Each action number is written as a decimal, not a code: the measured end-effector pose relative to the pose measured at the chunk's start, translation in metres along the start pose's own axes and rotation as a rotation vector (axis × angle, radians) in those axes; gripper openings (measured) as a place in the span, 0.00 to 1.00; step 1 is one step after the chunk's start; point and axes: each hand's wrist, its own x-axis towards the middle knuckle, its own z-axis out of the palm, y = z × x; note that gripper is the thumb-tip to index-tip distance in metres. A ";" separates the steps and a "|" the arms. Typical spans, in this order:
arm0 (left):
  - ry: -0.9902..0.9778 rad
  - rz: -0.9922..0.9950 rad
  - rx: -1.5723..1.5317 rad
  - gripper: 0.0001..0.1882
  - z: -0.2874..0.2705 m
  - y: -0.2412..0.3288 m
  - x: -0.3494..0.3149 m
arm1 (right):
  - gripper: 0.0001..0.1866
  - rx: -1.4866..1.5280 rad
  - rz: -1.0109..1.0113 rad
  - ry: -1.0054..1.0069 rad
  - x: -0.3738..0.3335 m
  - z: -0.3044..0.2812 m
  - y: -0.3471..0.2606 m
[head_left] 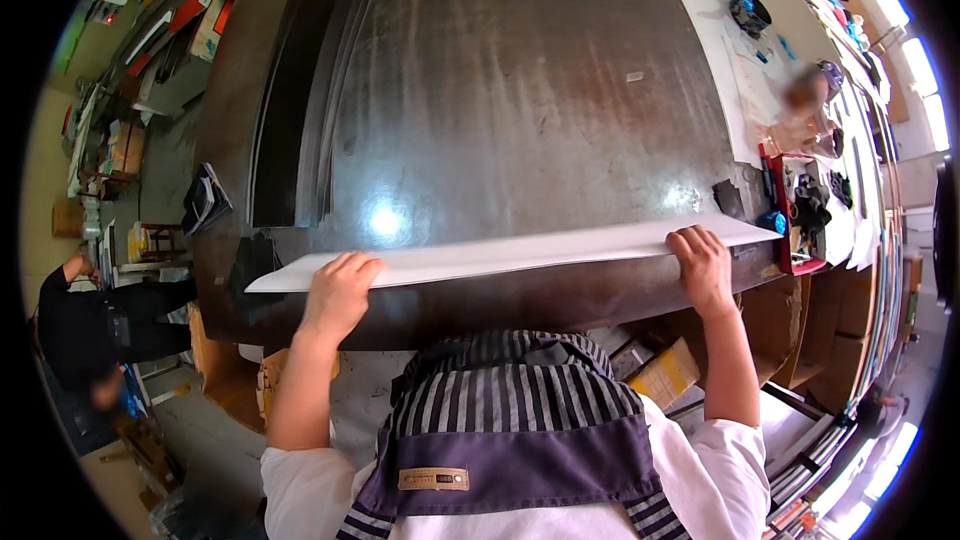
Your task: The person repeatedly places white paper sheets onto a stack of dark rectangular sheets on a metal workbench. They align the paper, smooth it down, and then move the combined unit to a growing pile on the left side of the table.
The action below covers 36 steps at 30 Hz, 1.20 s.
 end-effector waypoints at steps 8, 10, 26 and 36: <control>-0.552 -0.247 -0.208 0.05 -0.010 -0.036 0.042 | 0.11 0.235 0.133 -0.674 0.065 0.029 0.037; -0.638 -0.315 -0.244 0.09 0.038 -0.054 0.068 | 0.16 0.323 0.144 -0.731 0.067 0.095 0.062; 0.265 -0.436 -0.140 0.39 0.135 -0.063 0.011 | 0.33 0.160 0.582 0.079 -0.038 0.154 0.081; 0.222 -1.174 -0.111 0.27 0.179 -0.132 -0.124 | 0.21 0.113 1.071 0.087 -0.182 0.219 0.195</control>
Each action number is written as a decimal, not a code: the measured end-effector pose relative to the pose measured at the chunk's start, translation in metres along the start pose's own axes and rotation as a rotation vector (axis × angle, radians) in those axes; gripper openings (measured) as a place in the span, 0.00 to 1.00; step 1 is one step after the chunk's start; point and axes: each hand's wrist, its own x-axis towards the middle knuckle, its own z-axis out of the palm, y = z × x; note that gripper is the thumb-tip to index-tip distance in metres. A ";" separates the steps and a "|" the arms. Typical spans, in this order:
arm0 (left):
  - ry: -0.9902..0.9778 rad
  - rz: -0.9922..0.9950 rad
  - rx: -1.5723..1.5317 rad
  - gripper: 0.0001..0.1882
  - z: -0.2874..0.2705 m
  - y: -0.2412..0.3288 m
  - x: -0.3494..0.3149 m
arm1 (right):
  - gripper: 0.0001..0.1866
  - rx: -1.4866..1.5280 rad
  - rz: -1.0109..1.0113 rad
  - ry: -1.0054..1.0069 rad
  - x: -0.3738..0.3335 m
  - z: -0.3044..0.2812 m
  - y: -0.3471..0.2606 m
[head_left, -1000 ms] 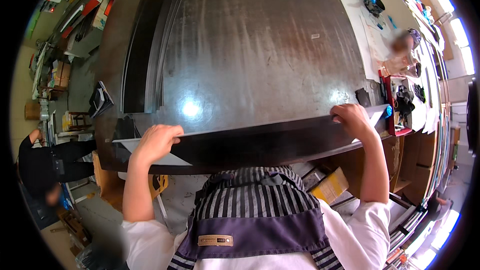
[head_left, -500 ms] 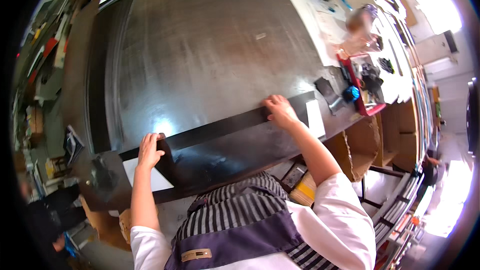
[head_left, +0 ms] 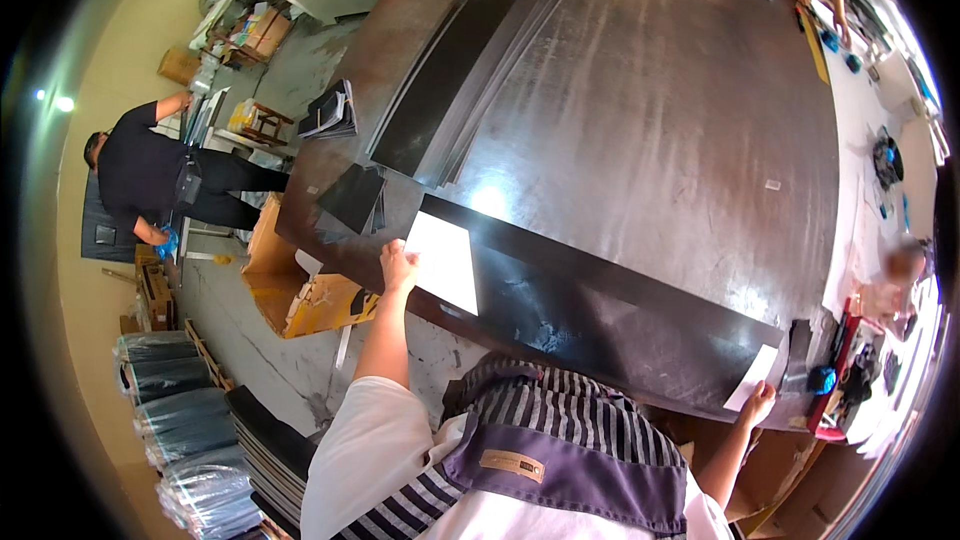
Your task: The person repeatedly places white paper sheets onto a stack of dark rectangular sheets on a metal workbench. They align the paper, smooth it down, and then move the combined unit to a growing pile on the left side of the table.
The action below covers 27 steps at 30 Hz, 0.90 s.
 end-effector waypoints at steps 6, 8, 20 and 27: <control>0.019 0.016 -0.012 0.23 0.008 -0.004 0.004 | 0.21 -0.046 0.086 -0.006 0.003 0.003 -0.012; 0.067 0.082 -0.019 0.26 0.000 -0.001 0.001 | 0.21 -0.136 0.134 0.090 -0.002 0.001 -0.019; 0.133 0.597 -0.158 0.30 -0.046 0.043 0.133 | 0.20 1.098 -0.331 -1.094 -0.260 0.049 -0.556; 0.024 0.604 -0.143 0.25 -0.049 0.024 0.199 | 0.33 0.950 -0.224 -0.807 -0.280 0.176 -0.746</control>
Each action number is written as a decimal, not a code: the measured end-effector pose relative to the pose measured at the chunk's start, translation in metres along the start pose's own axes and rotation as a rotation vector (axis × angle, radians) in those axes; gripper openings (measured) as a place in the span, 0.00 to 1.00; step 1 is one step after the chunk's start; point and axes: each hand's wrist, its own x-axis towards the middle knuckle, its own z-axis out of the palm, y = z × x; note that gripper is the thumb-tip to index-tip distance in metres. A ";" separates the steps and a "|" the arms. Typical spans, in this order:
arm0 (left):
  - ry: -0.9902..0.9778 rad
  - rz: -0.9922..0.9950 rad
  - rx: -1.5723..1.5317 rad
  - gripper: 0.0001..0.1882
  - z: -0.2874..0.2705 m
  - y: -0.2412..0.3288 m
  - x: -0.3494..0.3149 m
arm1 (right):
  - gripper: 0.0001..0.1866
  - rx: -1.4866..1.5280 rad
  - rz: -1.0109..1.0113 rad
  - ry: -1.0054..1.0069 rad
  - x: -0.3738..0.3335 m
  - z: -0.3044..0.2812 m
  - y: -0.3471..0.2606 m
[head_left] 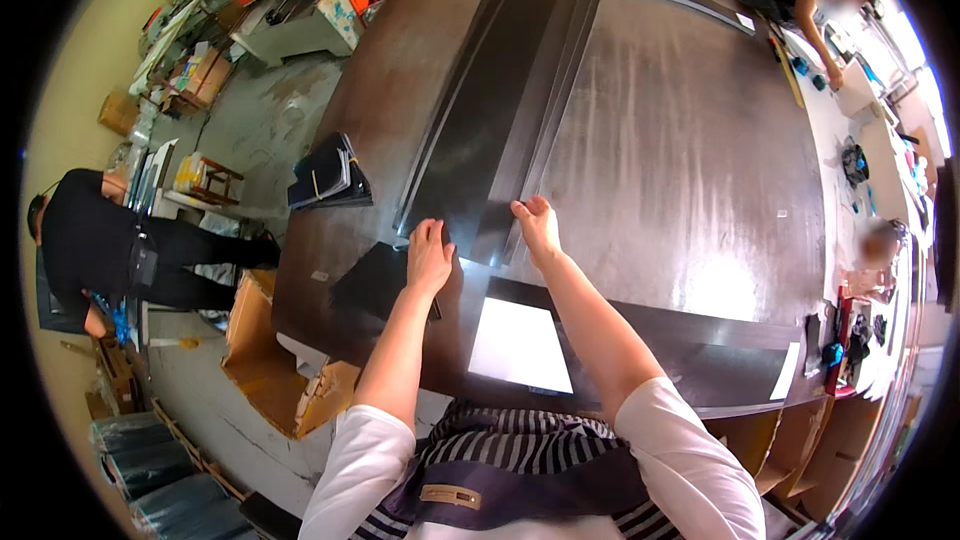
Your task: The person repeatedly places white paper sheets onto a stack of dark rectangular sheets on a metal workbench. They align the paper, smooth it down, and then move the combined unit to a growing pile on the left side of the table.
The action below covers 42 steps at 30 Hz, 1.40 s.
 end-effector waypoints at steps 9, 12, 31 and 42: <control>-0.114 -0.018 -0.120 0.21 -0.012 -0.027 0.010 | 0.18 -0.014 0.364 0.149 0.033 0.036 -0.022; -0.102 -0.056 -0.135 0.20 -0.015 -0.043 0.001 | 0.15 -0.076 0.503 0.081 0.015 0.052 -0.054; -0.053 -0.525 -2.115 0.40 -0.062 -0.001 0.059 | 0.22 0.436 0.205 -0.151 -0.071 -0.103 -0.228; -0.409 -0.354 -2.383 0.28 0.060 0.145 0.116 | 0.20 -0.831 0.294 -0.373 -0.095 -0.461 -0.158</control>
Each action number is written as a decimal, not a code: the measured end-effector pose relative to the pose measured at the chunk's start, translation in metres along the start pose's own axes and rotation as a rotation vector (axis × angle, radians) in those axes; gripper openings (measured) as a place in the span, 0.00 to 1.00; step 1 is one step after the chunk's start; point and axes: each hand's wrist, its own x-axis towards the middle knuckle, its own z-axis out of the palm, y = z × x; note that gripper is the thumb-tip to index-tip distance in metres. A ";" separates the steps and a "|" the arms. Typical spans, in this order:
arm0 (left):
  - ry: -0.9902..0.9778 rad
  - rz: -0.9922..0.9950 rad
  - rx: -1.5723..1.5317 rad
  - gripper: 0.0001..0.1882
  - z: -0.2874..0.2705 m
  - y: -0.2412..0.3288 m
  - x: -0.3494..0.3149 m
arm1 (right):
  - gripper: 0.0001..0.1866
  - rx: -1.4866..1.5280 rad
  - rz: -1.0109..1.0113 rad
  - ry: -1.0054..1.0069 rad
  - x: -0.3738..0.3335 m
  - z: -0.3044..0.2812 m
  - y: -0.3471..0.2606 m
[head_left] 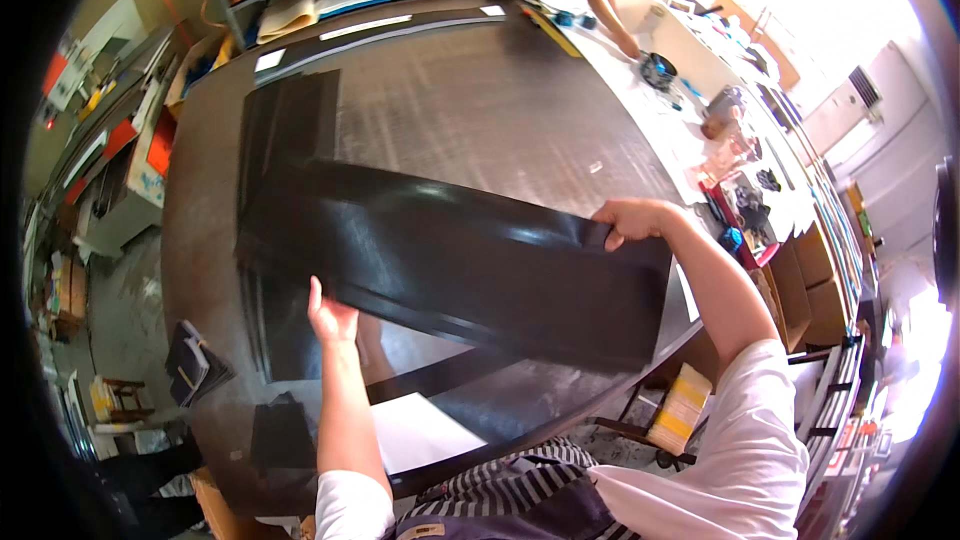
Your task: The person repeatedly places white paper sheets onto a stack of dark rectangular sheets on a metal workbench. They align the paper, smooth it down, and then move the combined unit to a growing pile on the left side of the table.
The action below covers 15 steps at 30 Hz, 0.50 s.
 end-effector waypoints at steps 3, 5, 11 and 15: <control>0.184 -0.026 0.048 0.16 -0.033 -0.030 0.002 | 0.16 -0.439 0.227 0.148 0.023 -0.056 0.031; 0.229 -0.055 0.119 0.15 -0.026 -0.079 0.000 | 0.14 -0.538 0.270 0.359 0.046 -0.084 0.072; 0.454 0.080 0.018 0.14 -0.008 -0.211 0.007 | 0.15 -0.841 -0.001 1.078 0.100 -0.074 0.133; 0.532 0.104 0.099 0.16 0.003 -0.261 0.004 | 0.27 -0.541 -0.329 0.727 0.117 0.007 0.157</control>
